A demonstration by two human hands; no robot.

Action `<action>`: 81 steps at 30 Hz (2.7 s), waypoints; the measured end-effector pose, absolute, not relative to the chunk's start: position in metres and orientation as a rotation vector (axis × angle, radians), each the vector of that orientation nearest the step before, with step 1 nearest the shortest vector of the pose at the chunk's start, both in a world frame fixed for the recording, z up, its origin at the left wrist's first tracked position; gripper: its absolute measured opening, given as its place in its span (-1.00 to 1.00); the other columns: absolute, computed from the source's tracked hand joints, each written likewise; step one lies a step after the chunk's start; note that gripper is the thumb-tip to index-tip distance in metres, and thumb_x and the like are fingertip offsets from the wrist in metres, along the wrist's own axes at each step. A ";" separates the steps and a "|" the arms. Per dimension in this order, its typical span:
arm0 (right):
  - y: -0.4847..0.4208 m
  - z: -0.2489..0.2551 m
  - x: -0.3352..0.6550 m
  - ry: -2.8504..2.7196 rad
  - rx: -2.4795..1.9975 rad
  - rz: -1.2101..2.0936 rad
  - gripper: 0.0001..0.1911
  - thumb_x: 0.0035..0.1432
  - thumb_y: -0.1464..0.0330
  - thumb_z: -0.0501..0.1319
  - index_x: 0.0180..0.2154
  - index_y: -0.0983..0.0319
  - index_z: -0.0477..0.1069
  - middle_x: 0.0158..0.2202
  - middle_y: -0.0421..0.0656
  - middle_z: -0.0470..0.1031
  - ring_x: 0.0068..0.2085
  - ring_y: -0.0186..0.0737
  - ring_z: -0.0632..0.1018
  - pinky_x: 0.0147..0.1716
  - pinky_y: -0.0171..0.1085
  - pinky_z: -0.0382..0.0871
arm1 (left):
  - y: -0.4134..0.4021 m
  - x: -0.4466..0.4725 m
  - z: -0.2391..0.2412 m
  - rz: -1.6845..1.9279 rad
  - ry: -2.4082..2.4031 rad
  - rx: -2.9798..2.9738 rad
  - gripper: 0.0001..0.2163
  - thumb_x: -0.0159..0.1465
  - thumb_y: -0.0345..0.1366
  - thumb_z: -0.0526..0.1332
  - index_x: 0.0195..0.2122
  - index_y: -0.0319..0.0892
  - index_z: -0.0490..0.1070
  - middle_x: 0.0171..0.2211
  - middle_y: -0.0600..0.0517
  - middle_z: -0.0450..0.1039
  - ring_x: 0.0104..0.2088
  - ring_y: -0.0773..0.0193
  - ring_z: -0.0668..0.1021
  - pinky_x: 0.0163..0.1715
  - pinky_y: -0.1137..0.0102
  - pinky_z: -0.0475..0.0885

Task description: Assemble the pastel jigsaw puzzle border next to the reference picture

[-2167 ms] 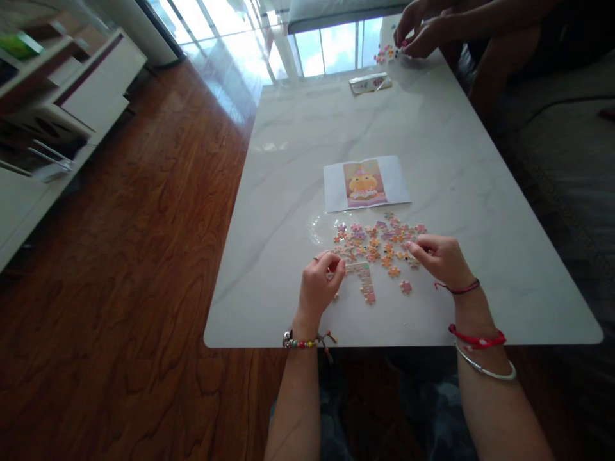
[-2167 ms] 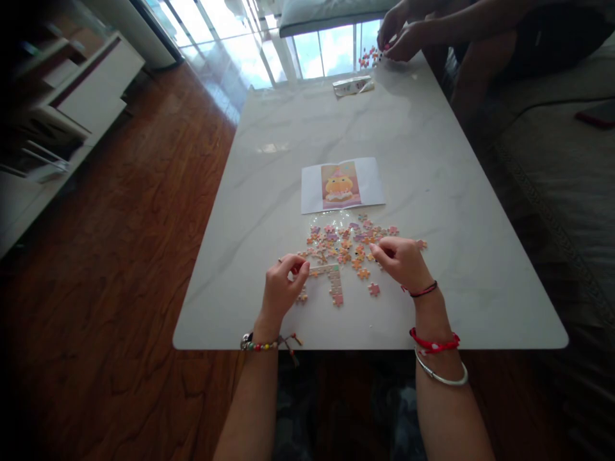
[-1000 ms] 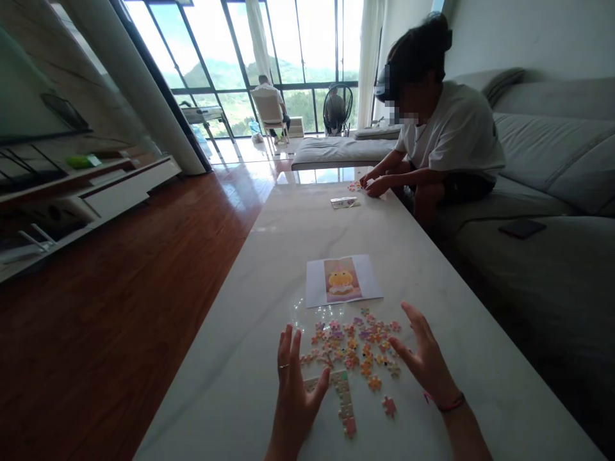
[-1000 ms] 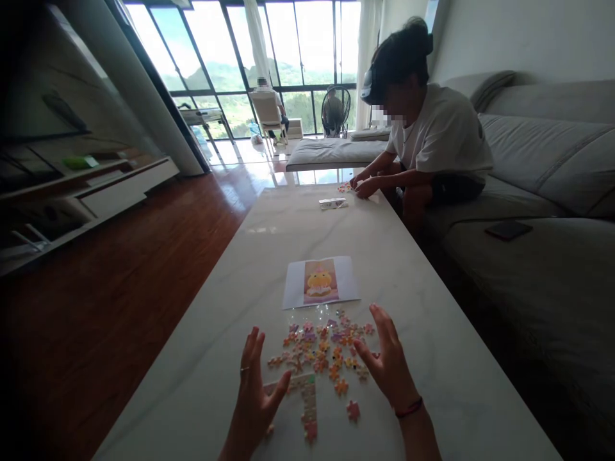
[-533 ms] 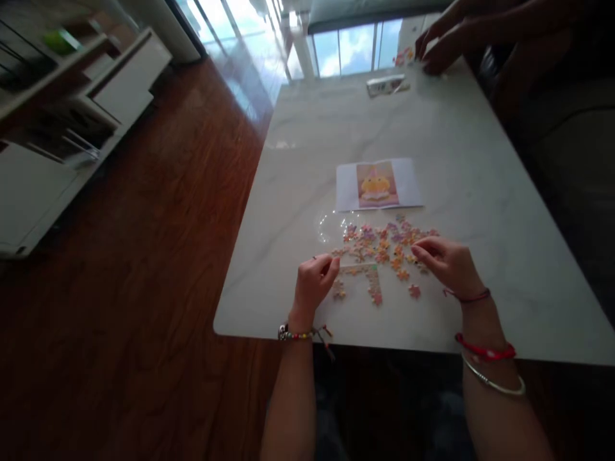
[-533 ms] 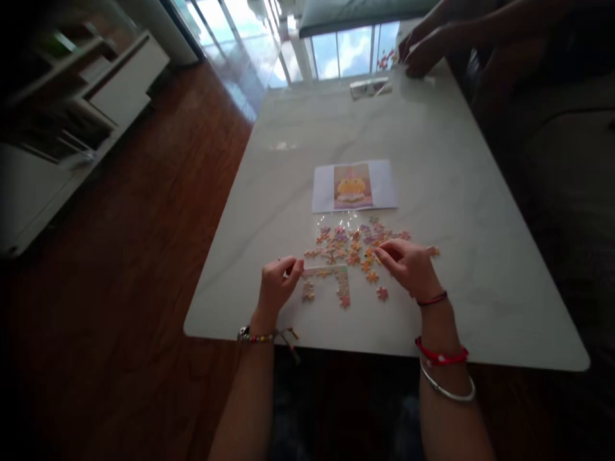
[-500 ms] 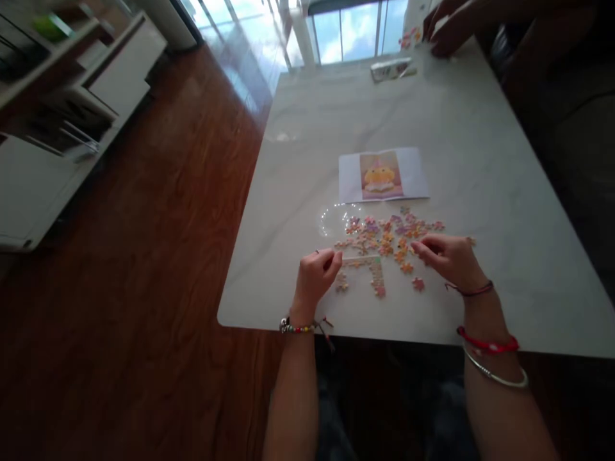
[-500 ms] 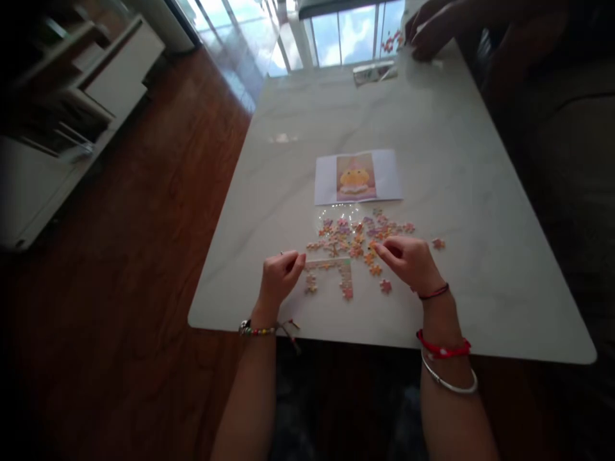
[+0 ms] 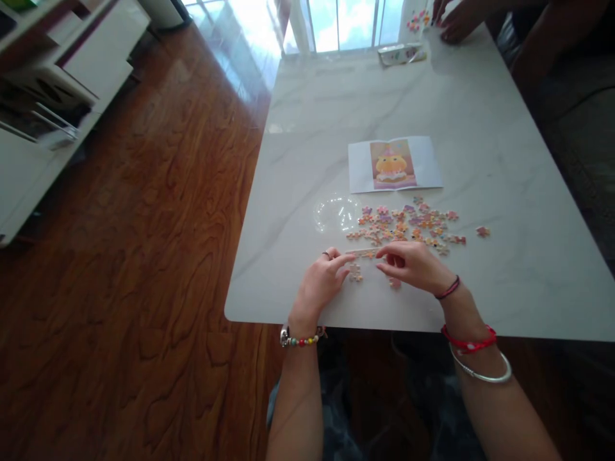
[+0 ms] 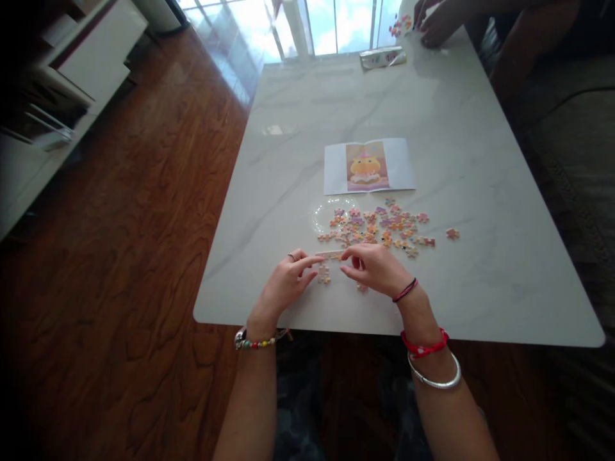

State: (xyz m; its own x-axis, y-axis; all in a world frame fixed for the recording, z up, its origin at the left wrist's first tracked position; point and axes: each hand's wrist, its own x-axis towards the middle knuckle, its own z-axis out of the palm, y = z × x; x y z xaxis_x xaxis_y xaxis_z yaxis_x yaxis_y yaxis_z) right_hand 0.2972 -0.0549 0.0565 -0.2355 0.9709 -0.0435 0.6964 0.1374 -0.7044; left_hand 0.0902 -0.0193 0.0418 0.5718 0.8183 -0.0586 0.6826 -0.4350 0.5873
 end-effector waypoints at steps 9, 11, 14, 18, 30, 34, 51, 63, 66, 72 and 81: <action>-0.075 0.042 0.233 -2.067 -1.960 0.589 -0.89 0.04 0.33 0.13 -0.35 0.24 0.32 -0.33 -0.14 0.39 -0.36 -0.29 0.41 -0.45 -0.34 0.20 | -0.030 0.092 0.042 0.262 1.325 2.200 -0.82 0.14 -0.40 0.12 -0.24 -0.09 0.40 -0.32 0.05 0.30 -0.34 0.35 0.43 -0.26 0.43 0.37; -0.077 0.041 0.228 -1.996 -2.034 0.573 -0.87 0.04 0.33 0.14 -0.33 0.25 0.30 -0.32 -0.11 0.38 -0.33 -0.26 0.42 -0.42 -0.33 0.23 | -0.030 0.093 0.041 0.274 1.319 2.201 -0.80 0.14 -0.41 0.12 -0.21 -0.09 0.39 -0.30 0.04 0.30 -0.33 0.34 0.44 -0.25 0.43 0.37; -0.079 0.040 0.226 -1.912 -2.081 0.588 -0.86 0.04 0.34 0.15 -0.32 0.26 0.29 -0.33 -0.10 0.37 -0.31 -0.24 0.43 -0.39 -0.32 0.26 | -0.031 0.095 0.038 0.288 1.251 2.220 -0.75 0.15 -0.45 0.10 -0.16 -0.06 0.37 -0.28 0.05 0.30 -0.32 0.36 0.44 -0.26 0.45 0.37; -0.080 0.037 0.229 -1.900 -2.032 0.645 -0.93 0.05 0.38 0.13 -0.38 0.25 0.29 -0.36 -0.12 0.37 -0.31 -0.24 0.43 -0.34 -0.31 0.27 | -0.031 0.096 0.035 0.289 1.191 2.246 -0.77 0.17 -0.46 0.06 -0.20 -0.06 0.39 -0.27 0.05 0.31 -0.32 0.38 0.45 -0.27 0.47 0.37; -0.081 0.034 0.238 -1.965 -1.861 0.725 -0.94 0.06 0.38 0.12 -0.43 0.26 0.29 -0.41 -0.15 0.35 -0.37 -0.30 0.40 -0.35 -0.31 0.27 | -0.037 0.090 0.039 0.267 1.210 2.239 -0.79 0.17 -0.41 0.08 -0.20 -0.04 0.36 -0.26 0.06 0.31 -0.31 0.37 0.45 -0.25 0.44 0.38; -0.076 0.034 0.233 -1.946 -1.865 0.728 -0.94 0.05 0.39 0.13 -0.45 0.24 0.30 -0.42 -0.16 0.36 -0.36 -0.29 0.40 -0.35 -0.32 0.25 | -0.034 0.087 0.040 0.289 1.224 2.237 -0.78 0.18 -0.44 0.05 -0.20 -0.07 0.37 -0.26 0.04 0.31 -0.33 0.37 0.45 -0.27 0.45 0.39; -0.074 0.035 0.222 -1.877 -1.859 0.863 -0.94 -0.06 0.41 0.21 -0.50 0.25 0.32 -0.47 -0.20 0.36 -0.42 -0.34 0.38 -0.40 -0.35 0.22 | -0.028 0.082 0.039 0.372 1.336 2.273 -0.71 0.19 -0.47 0.03 -0.13 -0.06 0.39 -0.17 0.02 0.38 -0.19 0.31 0.42 -0.15 0.41 0.36; -0.073 0.033 0.221 -1.833 -1.883 0.885 -0.92 -0.09 0.43 0.23 -0.49 0.23 0.33 -0.45 -0.21 0.39 -0.39 -0.33 0.40 -0.39 -0.37 0.21 | -0.020 0.084 0.034 0.447 1.295 2.265 -0.71 0.16 -0.51 0.01 -0.16 -0.09 0.38 -0.17 0.01 0.37 -0.18 0.29 0.42 -0.13 0.36 0.35; -0.073 0.033 0.221 -1.814 -1.896 0.885 -0.93 -0.08 0.43 0.23 -0.48 0.22 0.33 -0.43 -0.22 0.40 -0.38 -0.33 0.40 -0.38 -0.37 0.22 | -0.020 0.085 0.035 0.486 1.264 2.244 -0.77 0.18 -0.46 0.01 -0.21 -0.10 0.37 -0.18 0.00 0.35 -0.17 0.28 0.41 -0.11 0.33 0.34; -0.073 0.034 0.218 -1.761 -1.922 0.873 -0.95 -0.05 0.43 0.20 -0.50 0.22 0.33 -0.42 -0.21 0.41 -0.38 -0.33 0.41 -0.38 -0.37 0.21 | -0.023 0.088 0.036 0.454 1.342 2.231 -0.84 0.07 -0.40 0.15 -0.29 -0.12 0.31 -0.10 -0.03 0.22 -0.06 0.16 0.32 -0.03 0.19 0.23; -0.072 0.034 0.218 -1.721 -1.930 0.873 -0.95 -0.08 0.43 0.22 -0.51 0.22 0.36 -0.45 -0.22 0.40 -0.41 -0.34 0.41 -0.41 -0.37 0.21 | -0.025 0.094 0.033 0.424 1.483 2.185 -0.91 0.00 -0.43 0.17 -0.45 -0.16 0.29 -0.14 -0.04 0.15 -0.12 0.13 0.31 -0.07 0.17 0.24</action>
State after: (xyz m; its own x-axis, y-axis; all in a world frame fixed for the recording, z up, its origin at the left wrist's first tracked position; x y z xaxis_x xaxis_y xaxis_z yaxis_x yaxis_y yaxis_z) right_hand 0.2181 -0.0719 0.0336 0.0419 0.9826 -0.1807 0.7260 -0.1542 -0.6702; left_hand 0.0941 -0.0251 0.0333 0.3707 0.9287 -0.0046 0.7861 -0.3111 0.5341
